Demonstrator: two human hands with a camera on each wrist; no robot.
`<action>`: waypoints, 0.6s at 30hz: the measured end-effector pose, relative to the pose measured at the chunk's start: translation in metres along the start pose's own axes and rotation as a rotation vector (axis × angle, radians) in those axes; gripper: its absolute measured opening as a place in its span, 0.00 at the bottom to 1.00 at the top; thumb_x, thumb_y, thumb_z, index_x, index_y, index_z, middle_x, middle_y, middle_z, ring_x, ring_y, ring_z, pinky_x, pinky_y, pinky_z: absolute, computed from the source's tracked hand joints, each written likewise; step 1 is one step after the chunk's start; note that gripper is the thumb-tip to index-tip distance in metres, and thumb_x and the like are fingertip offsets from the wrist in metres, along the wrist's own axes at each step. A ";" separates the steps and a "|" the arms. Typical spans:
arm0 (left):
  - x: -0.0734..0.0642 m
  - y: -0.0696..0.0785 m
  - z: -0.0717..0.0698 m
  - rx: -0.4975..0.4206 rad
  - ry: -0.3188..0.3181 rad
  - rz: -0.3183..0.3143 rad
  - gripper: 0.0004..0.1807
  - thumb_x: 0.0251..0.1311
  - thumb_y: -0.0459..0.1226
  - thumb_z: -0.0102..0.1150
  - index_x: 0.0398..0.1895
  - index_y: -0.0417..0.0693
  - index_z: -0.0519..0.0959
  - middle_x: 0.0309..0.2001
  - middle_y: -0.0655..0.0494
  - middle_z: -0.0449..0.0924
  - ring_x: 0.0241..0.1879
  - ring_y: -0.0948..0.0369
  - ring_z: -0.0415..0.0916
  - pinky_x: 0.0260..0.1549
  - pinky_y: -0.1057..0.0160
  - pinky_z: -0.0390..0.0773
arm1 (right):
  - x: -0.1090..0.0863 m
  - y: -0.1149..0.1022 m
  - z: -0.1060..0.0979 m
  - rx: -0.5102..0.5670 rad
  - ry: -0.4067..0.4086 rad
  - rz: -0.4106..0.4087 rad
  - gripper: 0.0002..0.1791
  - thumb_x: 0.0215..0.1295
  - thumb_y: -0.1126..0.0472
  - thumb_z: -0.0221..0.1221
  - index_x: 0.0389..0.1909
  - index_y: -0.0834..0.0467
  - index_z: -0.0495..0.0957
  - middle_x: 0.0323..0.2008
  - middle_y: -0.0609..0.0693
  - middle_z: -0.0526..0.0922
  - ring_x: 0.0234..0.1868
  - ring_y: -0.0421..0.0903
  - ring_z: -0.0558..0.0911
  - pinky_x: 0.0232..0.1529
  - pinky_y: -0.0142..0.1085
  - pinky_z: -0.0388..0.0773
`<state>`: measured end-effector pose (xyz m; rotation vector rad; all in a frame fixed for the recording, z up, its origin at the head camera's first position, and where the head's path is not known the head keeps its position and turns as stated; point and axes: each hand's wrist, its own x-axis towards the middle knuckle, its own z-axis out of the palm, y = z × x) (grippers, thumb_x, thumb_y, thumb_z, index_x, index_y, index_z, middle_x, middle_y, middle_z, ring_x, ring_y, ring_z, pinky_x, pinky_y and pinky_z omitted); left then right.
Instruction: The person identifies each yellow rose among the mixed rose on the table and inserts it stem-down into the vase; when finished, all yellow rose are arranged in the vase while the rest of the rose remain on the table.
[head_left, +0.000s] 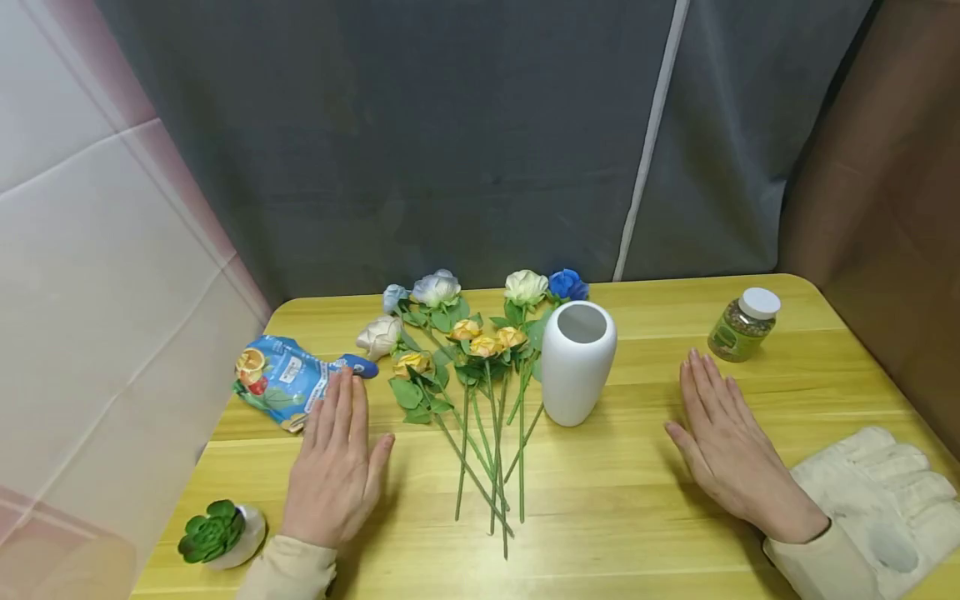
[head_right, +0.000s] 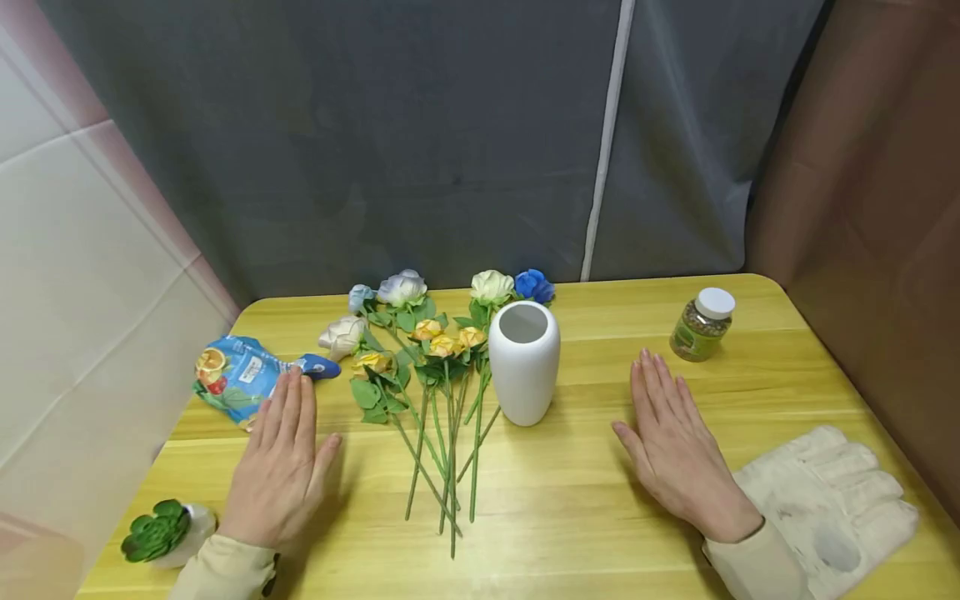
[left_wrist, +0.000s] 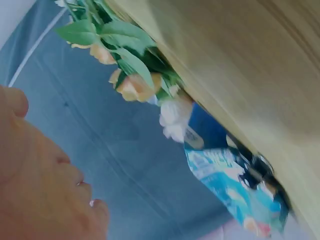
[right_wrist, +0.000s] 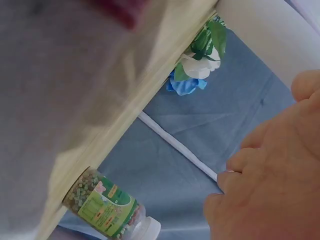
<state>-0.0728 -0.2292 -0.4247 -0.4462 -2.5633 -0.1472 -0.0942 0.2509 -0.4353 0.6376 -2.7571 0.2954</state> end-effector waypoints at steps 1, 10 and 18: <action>0.002 0.001 0.000 -0.020 0.013 0.007 0.40 0.82 0.54 0.22 0.79 0.28 0.48 0.81 0.34 0.44 0.81 0.41 0.44 0.78 0.44 0.48 | 0.001 -0.001 -0.001 0.013 0.003 0.000 0.42 0.82 0.49 0.45 0.81 0.66 0.36 0.83 0.64 0.38 0.84 0.52 0.33 0.79 0.35 0.22; 0.036 0.031 0.005 -0.550 -0.124 -0.195 0.11 0.68 0.33 0.64 0.48 0.35 0.85 0.34 0.46 0.89 0.27 0.56 0.86 0.28 0.61 0.85 | 0.038 -0.029 -0.037 0.477 -0.040 0.133 0.44 0.77 0.50 0.58 0.84 0.45 0.43 0.82 0.52 0.52 0.79 0.59 0.59 0.77 0.47 0.60; 0.082 0.056 0.035 -0.934 -0.448 -0.526 0.08 0.67 0.34 0.66 0.39 0.35 0.86 0.27 0.46 0.88 0.16 0.60 0.80 0.18 0.60 0.83 | 0.088 -0.049 -0.045 0.862 0.028 0.087 0.50 0.64 0.60 0.71 0.82 0.47 0.54 0.79 0.49 0.60 0.76 0.55 0.68 0.67 0.23 0.67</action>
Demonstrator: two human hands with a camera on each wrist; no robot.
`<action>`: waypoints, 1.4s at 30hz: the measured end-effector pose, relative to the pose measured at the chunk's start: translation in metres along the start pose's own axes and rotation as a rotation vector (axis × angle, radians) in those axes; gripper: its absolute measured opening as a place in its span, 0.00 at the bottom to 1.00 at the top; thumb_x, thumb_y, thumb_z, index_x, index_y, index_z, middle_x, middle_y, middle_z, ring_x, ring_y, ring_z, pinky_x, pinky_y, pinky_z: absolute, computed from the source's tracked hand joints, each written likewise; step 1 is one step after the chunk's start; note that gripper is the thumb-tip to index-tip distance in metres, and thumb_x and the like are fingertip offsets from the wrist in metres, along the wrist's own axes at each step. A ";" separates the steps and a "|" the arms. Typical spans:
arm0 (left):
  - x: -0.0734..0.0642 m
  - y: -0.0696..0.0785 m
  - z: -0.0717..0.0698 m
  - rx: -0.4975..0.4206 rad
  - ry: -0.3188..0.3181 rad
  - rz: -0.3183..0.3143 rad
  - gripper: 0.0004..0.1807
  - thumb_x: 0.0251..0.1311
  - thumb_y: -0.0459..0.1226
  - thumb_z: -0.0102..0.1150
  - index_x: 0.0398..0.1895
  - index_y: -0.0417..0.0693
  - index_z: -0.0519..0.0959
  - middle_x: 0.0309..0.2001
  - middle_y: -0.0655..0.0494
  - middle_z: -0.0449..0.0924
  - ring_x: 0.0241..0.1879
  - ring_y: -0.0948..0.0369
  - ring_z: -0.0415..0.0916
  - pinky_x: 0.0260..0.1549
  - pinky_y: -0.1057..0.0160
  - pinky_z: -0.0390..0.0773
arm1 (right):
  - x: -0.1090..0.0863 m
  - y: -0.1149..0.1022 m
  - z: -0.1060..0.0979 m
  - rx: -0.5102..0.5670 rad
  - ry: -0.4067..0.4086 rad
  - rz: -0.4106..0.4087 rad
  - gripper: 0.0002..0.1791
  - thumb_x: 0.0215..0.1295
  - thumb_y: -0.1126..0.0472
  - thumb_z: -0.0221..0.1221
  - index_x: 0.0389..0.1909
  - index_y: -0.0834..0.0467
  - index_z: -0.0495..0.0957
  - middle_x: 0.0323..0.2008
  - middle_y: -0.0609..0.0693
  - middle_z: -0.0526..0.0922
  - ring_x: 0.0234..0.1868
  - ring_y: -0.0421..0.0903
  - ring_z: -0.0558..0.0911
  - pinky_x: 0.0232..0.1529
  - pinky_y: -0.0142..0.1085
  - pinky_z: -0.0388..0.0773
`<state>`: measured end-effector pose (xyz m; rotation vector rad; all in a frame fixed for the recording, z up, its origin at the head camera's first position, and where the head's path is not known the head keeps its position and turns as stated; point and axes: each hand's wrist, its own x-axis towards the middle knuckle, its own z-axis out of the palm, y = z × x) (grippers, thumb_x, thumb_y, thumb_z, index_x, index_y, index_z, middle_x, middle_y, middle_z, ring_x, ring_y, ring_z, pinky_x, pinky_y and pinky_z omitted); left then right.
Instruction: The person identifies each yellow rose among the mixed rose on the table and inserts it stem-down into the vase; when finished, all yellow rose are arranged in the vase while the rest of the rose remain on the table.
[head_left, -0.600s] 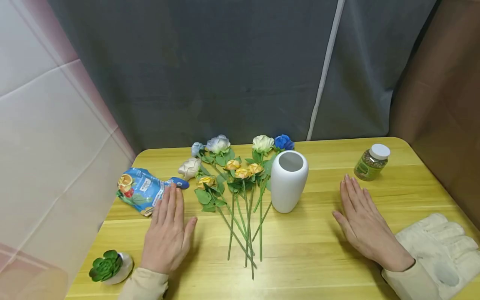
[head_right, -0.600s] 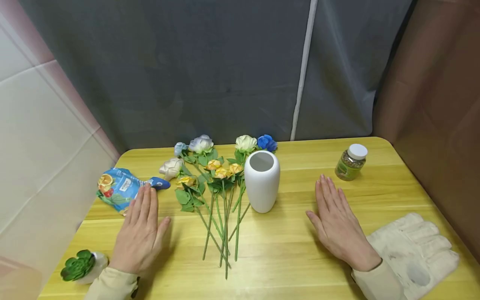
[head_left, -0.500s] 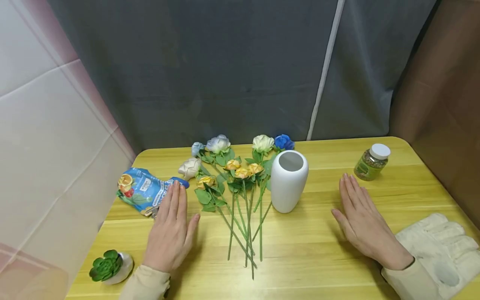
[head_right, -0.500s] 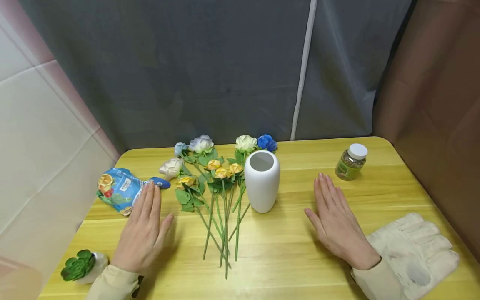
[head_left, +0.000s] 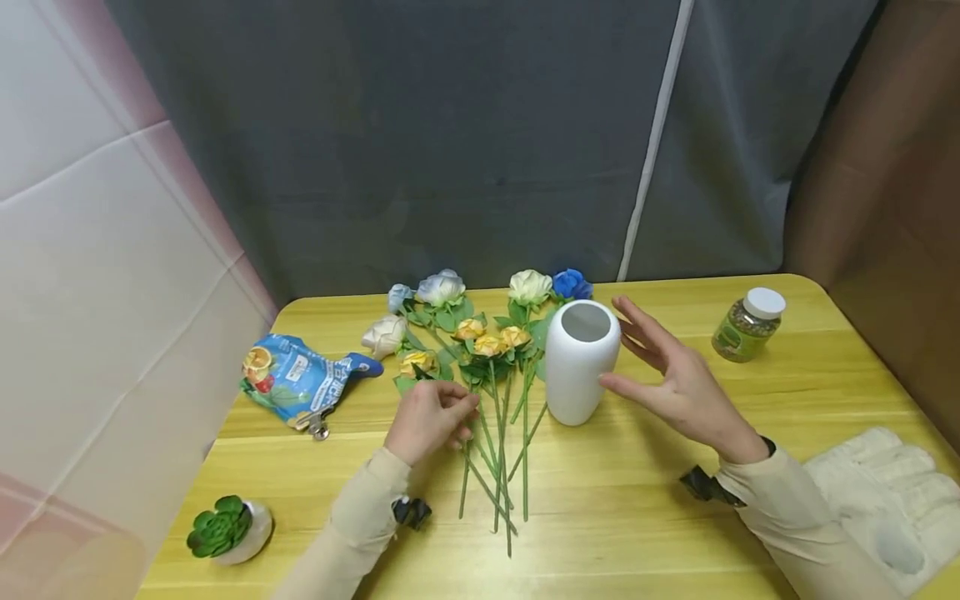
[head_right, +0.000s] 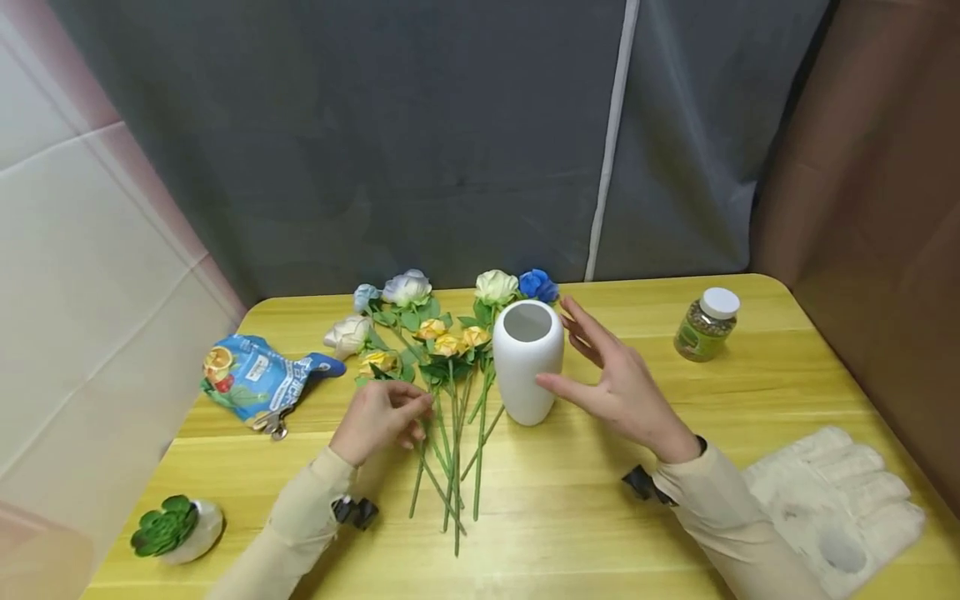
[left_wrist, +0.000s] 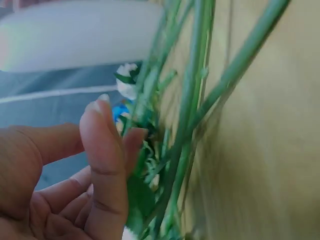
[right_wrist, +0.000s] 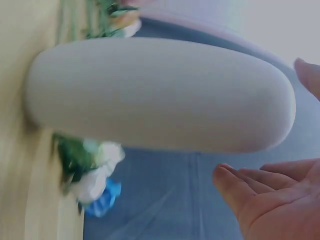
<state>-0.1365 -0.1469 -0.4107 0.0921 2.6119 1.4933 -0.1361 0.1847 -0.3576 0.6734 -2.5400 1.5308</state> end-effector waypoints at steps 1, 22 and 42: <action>0.007 0.000 0.003 -0.020 -0.011 -0.017 0.08 0.67 0.34 0.66 0.39 0.35 0.86 0.27 0.46 0.88 0.16 0.60 0.81 0.18 0.60 0.84 | 0.003 0.000 0.002 0.023 0.003 0.003 0.50 0.63 0.61 0.72 0.81 0.49 0.55 0.78 0.49 0.63 0.75 0.55 0.69 0.67 0.24 0.68; 0.043 0.004 0.021 -0.122 -0.105 -0.178 0.11 0.65 0.38 0.69 0.33 0.35 0.88 0.21 0.48 0.86 0.16 0.64 0.82 0.22 0.60 0.86 | 0.016 0.005 0.015 0.053 0.039 -0.010 0.42 0.59 0.61 0.75 0.74 0.54 0.68 0.67 0.55 0.77 0.65 0.54 0.79 0.62 0.25 0.74; 0.020 0.055 -0.018 -0.377 0.041 -0.018 0.12 0.65 0.33 0.68 0.46 0.33 0.85 0.40 0.40 0.90 0.31 0.58 0.89 0.24 0.63 0.84 | 0.017 0.004 0.014 0.031 0.022 0.011 0.43 0.61 0.59 0.74 0.75 0.55 0.65 0.69 0.55 0.75 0.68 0.55 0.77 0.67 0.43 0.74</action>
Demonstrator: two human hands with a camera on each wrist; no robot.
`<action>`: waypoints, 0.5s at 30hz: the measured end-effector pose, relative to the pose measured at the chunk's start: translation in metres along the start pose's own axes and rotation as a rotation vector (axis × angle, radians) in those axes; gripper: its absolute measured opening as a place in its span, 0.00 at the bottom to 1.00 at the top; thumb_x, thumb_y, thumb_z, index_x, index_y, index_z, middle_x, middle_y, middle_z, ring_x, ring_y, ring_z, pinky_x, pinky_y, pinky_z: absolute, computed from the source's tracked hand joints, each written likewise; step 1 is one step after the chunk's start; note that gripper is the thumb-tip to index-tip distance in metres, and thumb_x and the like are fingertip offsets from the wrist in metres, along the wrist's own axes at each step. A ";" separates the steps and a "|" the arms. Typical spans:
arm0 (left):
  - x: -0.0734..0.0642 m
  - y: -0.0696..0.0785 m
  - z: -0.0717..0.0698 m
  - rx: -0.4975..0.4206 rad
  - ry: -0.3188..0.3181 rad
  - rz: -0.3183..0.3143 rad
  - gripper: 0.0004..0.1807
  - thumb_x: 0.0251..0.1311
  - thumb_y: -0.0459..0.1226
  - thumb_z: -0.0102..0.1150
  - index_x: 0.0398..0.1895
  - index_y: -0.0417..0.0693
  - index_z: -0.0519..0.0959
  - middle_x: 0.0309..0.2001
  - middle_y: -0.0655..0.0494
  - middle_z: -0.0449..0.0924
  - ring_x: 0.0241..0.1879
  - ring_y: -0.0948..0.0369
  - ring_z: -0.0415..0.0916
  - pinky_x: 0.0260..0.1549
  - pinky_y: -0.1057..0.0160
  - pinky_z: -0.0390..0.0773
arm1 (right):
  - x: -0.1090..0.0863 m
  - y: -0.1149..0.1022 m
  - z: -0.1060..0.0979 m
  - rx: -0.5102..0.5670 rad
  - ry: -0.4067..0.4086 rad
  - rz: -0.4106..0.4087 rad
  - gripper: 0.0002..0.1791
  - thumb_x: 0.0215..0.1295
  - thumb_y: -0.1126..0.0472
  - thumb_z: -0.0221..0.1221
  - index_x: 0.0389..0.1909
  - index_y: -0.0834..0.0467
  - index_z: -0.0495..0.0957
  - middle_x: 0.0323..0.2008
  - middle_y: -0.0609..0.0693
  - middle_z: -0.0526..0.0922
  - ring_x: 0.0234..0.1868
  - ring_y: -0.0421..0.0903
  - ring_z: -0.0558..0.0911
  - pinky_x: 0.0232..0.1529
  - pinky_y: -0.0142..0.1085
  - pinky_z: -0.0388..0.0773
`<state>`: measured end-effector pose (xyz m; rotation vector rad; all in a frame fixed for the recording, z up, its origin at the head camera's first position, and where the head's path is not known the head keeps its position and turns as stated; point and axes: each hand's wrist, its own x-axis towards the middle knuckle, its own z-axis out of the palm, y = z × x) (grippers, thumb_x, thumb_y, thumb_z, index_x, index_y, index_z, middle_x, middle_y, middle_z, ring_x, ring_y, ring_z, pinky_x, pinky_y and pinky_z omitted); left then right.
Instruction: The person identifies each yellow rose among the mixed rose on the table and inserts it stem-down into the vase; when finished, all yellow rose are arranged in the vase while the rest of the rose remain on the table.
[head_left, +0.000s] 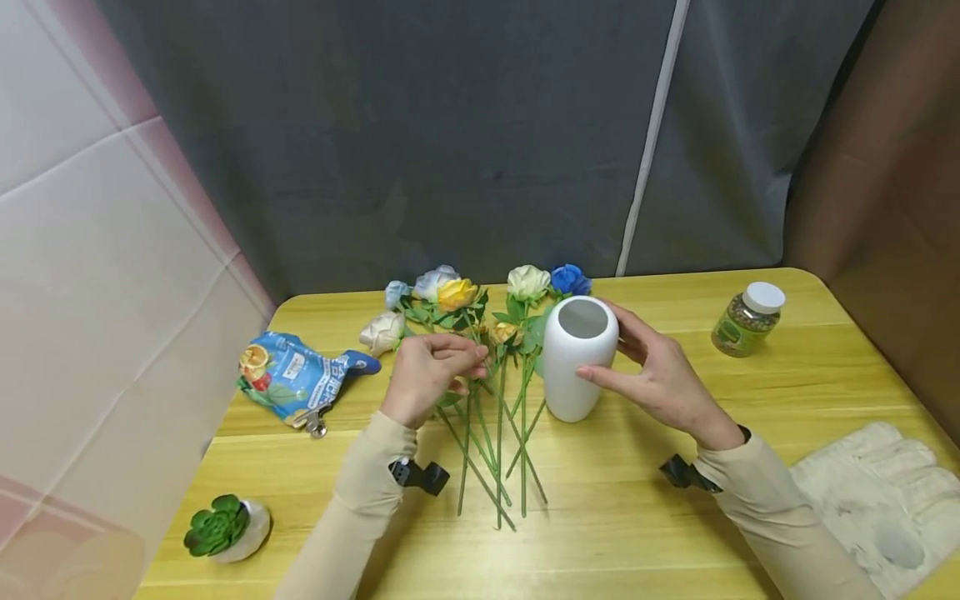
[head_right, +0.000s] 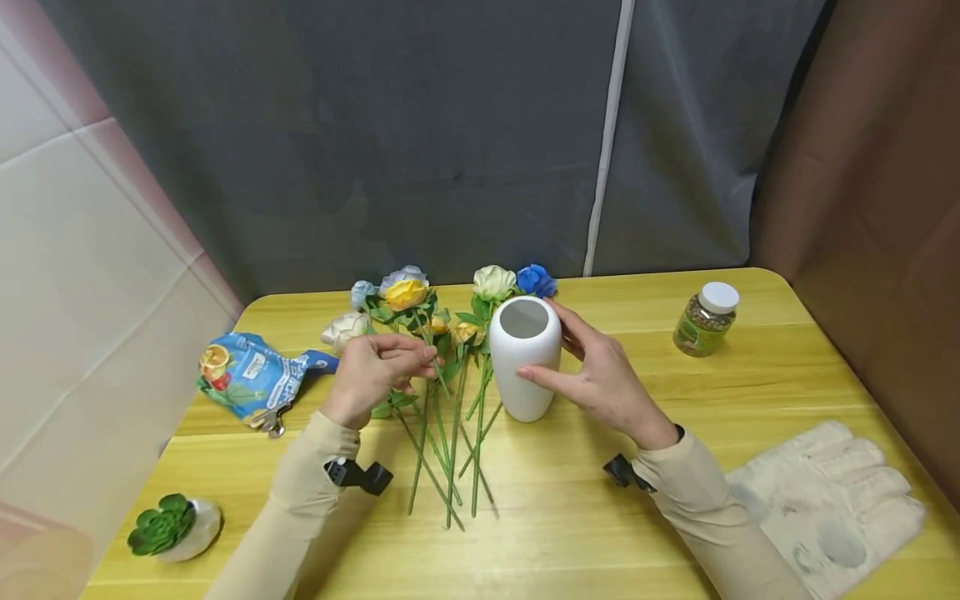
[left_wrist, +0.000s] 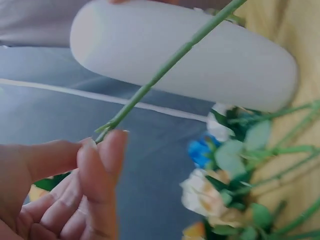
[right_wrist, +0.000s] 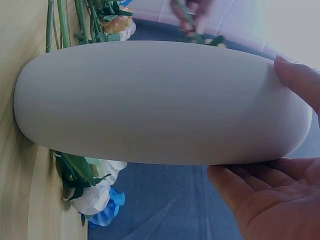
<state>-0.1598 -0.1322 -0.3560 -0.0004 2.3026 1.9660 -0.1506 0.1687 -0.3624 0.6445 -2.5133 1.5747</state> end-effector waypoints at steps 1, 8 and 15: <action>-0.001 0.004 0.001 -0.033 0.015 0.027 0.12 0.65 0.33 0.68 0.46 0.32 0.84 0.40 0.40 0.90 0.30 0.59 0.89 0.24 0.63 0.84 | 0.000 0.000 0.000 -0.001 0.000 0.002 0.43 0.61 0.59 0.74 0.75 0.55 0.65 0.69 0.55 0.75 0.68 0.55 0.77 0.67 0.43 0.74; -0.008 0.032 0.008 -0.279 0.186 0.307 0.10 0.64 0.28 0.68 0.44 0.27 0.83 0.34 0.48 0.91 0.28 0.60 0.89 0.22 0.61 0.85 | 0.000 0.000 -0.001 0.010 -0.001 -0.011 0.43 0.61 0.60 0.74 0.76 0.55 0.65 0.69 0.55 0.75 0.68 0.54 0.77 0.67 0.41 0.74; -0.009 0.054 0.005 -0.543 0.376 0.562 0.03 0.62 0.26 0.68 0.36 0.31 0.85 0.31 0.49 0.91 0.27 0.60 0.89 0.19 0.67 0.82 | 0.000 0.001 0.000 0.014 -0.004 -0.014 0.43 0.61 0.60 0.74 0.76 0.56 0.65 0.69 0.55 0.75 0.68 0.54 0.77 0.66 0.41 0.74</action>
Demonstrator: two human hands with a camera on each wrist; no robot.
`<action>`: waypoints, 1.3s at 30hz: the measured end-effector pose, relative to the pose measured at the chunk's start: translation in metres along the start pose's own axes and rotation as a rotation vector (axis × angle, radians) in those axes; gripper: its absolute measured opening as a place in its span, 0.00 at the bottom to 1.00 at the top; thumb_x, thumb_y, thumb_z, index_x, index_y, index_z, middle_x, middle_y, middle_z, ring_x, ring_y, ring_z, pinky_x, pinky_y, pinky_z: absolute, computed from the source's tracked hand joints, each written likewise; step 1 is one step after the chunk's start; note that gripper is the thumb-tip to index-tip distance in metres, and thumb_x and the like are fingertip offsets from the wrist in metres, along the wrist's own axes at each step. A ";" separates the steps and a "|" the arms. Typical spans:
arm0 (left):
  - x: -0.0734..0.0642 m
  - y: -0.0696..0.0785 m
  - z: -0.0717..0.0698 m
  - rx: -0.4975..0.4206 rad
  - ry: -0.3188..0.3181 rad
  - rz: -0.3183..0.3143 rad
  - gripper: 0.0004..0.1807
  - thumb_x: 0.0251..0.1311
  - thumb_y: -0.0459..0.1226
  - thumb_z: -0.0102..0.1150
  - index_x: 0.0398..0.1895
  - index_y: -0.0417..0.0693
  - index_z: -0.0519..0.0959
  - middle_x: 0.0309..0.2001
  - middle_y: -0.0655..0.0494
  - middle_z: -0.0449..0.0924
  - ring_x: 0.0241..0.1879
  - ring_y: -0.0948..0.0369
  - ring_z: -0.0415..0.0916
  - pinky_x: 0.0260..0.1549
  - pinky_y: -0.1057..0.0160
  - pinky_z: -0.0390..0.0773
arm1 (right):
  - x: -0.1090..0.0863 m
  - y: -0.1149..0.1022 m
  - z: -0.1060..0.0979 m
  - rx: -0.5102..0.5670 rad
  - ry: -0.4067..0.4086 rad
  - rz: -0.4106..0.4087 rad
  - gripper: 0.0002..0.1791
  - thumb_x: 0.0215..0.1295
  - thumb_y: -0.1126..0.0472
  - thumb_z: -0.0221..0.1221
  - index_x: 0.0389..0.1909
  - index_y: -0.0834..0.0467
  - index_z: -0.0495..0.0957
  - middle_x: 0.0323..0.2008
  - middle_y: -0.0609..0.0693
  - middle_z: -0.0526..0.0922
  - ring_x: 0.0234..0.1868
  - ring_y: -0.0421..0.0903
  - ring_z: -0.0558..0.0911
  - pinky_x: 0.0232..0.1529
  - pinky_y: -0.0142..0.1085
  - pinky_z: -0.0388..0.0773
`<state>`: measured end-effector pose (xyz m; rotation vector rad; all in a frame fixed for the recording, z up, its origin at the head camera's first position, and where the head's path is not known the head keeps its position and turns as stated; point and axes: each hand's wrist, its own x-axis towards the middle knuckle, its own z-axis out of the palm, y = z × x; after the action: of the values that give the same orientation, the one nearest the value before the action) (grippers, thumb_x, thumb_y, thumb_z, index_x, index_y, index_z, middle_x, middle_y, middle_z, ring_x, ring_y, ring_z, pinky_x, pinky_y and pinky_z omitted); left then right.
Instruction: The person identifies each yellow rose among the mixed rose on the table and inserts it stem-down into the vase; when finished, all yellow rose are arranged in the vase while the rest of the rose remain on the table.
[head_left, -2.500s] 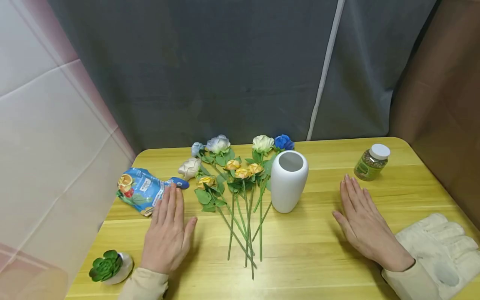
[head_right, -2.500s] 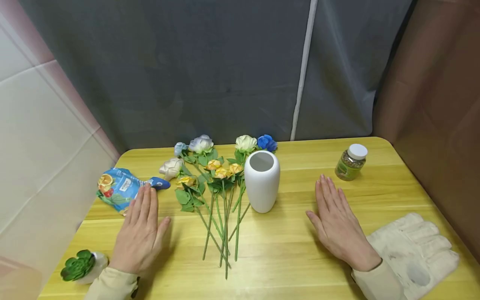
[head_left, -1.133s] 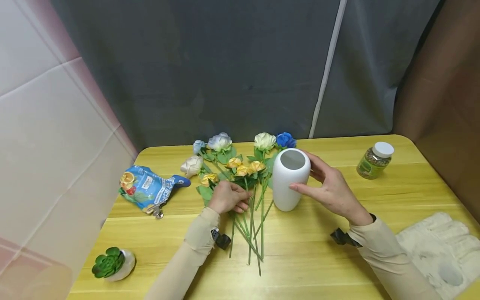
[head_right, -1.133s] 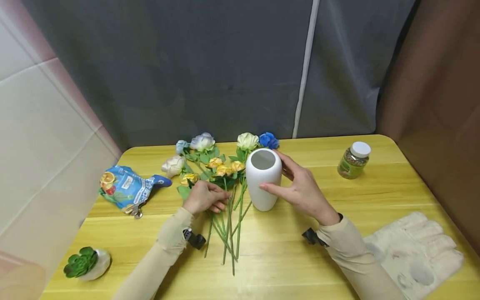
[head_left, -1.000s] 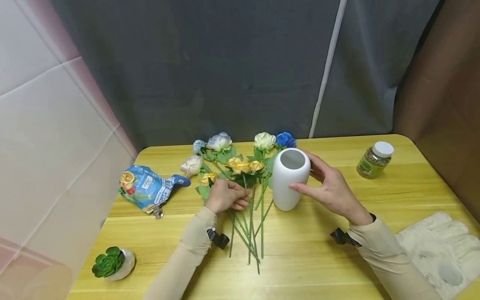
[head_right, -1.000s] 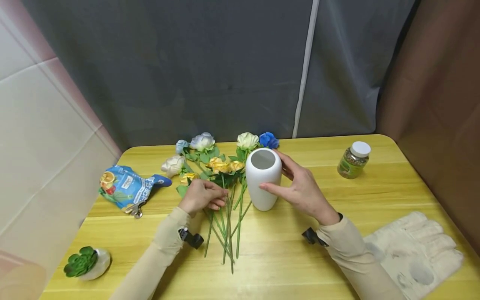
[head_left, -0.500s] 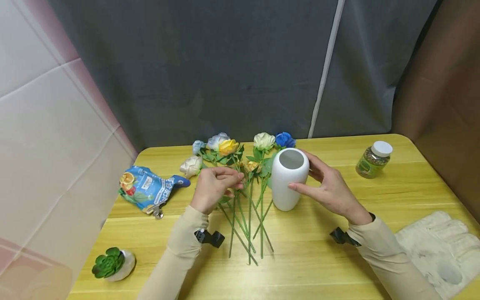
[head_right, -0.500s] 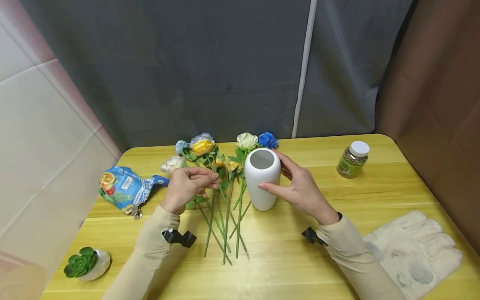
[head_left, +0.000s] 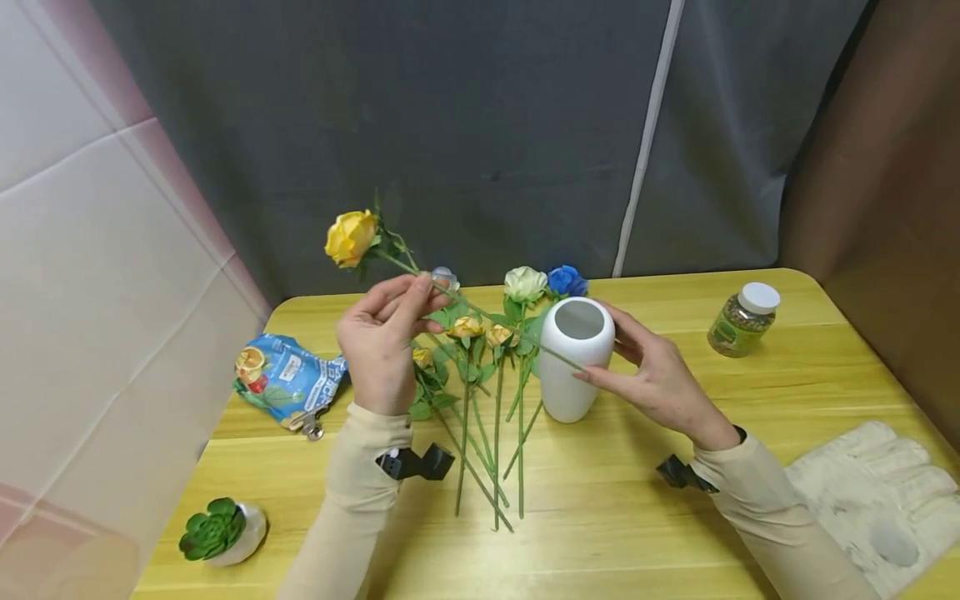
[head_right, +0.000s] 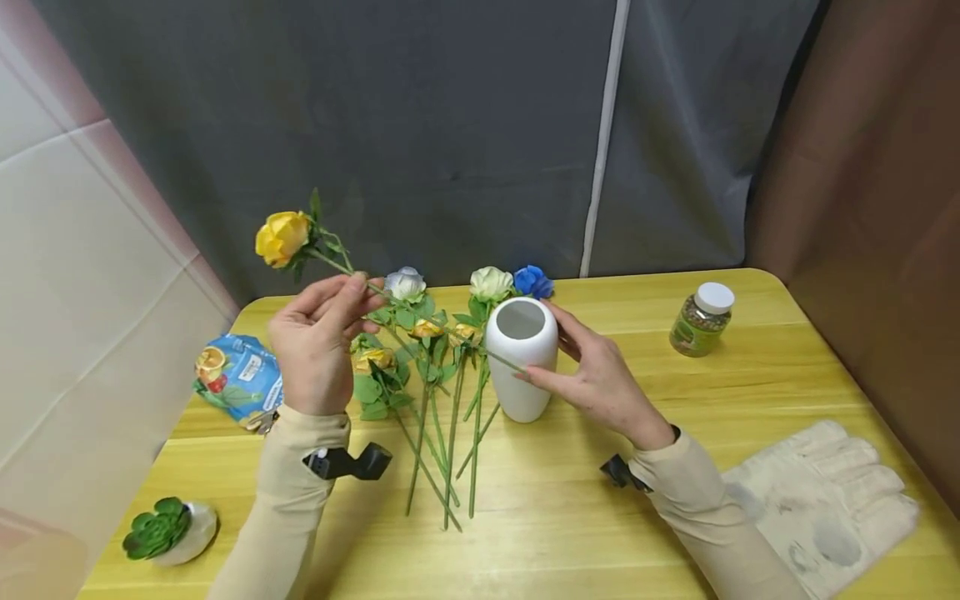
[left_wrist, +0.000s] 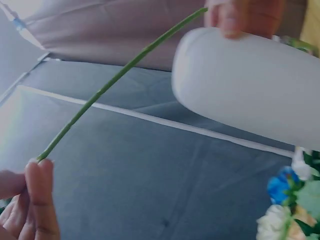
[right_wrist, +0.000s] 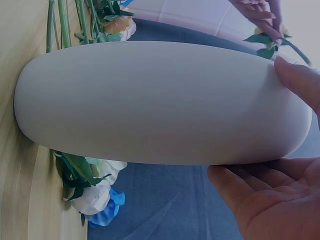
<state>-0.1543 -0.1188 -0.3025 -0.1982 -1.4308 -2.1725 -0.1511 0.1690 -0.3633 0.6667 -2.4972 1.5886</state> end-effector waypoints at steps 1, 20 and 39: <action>0.002 0.002 0.000 -0.020 0.027 0.029 0.03 0.62 0.27 0.68 0.36 0.32 0.85 0.31 0.48 0.91 0.27 0.60 0.89 0.18 0.68 0.81 | 0.000 0.000 0.000 -0.002 -0.002 0.003 0.43 0.61 0.60 0.74 0.76 0.56 0.65 0.69 0.55 0.75 0.68 0.54 0.77 0.67 0.41 0.74; 0.007 -0.019 0.017 -0.007 0.107 0.220 0.06 0.62 0.29 0.70 0.35 0.31 0.86 0.33 0.44 0.90 0.28 0.58 0.89 0.20 0.65 0.82 | 0.000 0.000 0.001 -0.007 -0.012 0.026 0.44 0.61 0.58 0.74 0.76 0.55 0.64 0.71 0.54 0.73 0.70 0.54 0.76 0.68 0.43 0.72; 0.002 -0.038 0.042 -0.036 -0.009 0.165 0.03 0.62 0.26 0.68 0.38 0.35 0.87 0.35 0.47 0.91 0.30 0.61 0.89 0.20 0.66 0.83 | 0.000 0.001 0.000 -0.007 -0.005 0.010 0.44 0.61 0.60 0.74 0.76 0.55 0.64 0.70 0.55 0.74 0.69 0.55 0.76 0.67 0.42 0.73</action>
<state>-0.1819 -0.0711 -0.3144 -0.3272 -1.3315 -2.0664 -0.1512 0.1694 -0.3645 0.6591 -2.5124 1.5826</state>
